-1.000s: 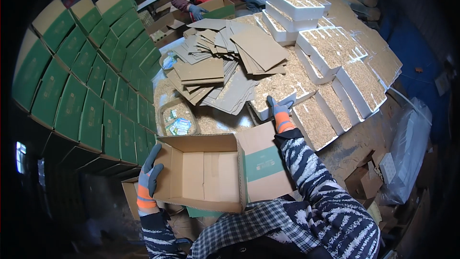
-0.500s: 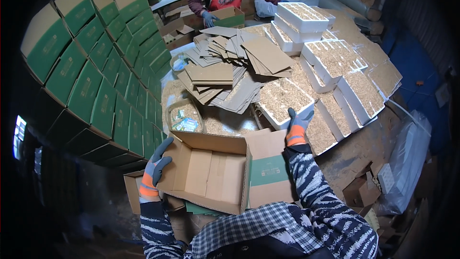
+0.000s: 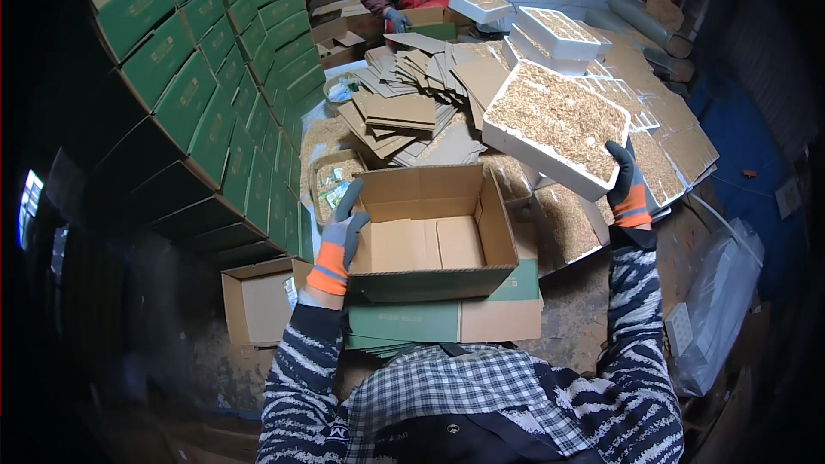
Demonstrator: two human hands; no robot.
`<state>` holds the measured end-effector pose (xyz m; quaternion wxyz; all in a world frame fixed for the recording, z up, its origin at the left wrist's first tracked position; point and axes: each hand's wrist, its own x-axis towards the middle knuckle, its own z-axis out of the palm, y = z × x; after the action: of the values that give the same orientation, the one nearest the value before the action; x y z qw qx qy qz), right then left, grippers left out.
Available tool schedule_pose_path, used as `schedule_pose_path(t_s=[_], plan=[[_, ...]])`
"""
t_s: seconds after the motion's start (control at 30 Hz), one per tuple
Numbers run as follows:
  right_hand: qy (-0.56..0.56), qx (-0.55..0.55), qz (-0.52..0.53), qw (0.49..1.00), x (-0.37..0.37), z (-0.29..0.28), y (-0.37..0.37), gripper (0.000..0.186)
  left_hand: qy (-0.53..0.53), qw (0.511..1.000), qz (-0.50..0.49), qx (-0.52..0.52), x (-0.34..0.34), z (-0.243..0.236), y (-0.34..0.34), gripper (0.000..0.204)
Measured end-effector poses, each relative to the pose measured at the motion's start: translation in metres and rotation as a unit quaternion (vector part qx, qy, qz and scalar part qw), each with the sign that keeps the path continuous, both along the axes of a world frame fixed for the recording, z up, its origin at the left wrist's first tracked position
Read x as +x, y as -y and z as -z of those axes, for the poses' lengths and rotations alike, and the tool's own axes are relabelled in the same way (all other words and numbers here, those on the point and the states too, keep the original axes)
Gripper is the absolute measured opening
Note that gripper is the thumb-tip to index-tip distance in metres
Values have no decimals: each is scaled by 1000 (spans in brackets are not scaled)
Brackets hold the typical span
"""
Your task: The person packs produce boxes by folding cardboard cartons, placing small packets and filled foam trays inside them, inserting cardboard dividers, closing the boxes, and fetching additional flattened boxes to continue packing.
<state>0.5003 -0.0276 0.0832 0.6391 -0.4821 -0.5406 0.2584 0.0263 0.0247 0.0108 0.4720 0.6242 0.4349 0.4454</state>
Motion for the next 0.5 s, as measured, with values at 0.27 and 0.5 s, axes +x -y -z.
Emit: schedule_pose_path(t_s=[0.27,0.5], plan=[[-108,-201,-251,941,-83,-79,-14,63,159,985,-64,-11,30,37,-5,59],[144,-248,-177,942,-161,30,-63,88,86,989,-96,-69,13,23,6,73]])
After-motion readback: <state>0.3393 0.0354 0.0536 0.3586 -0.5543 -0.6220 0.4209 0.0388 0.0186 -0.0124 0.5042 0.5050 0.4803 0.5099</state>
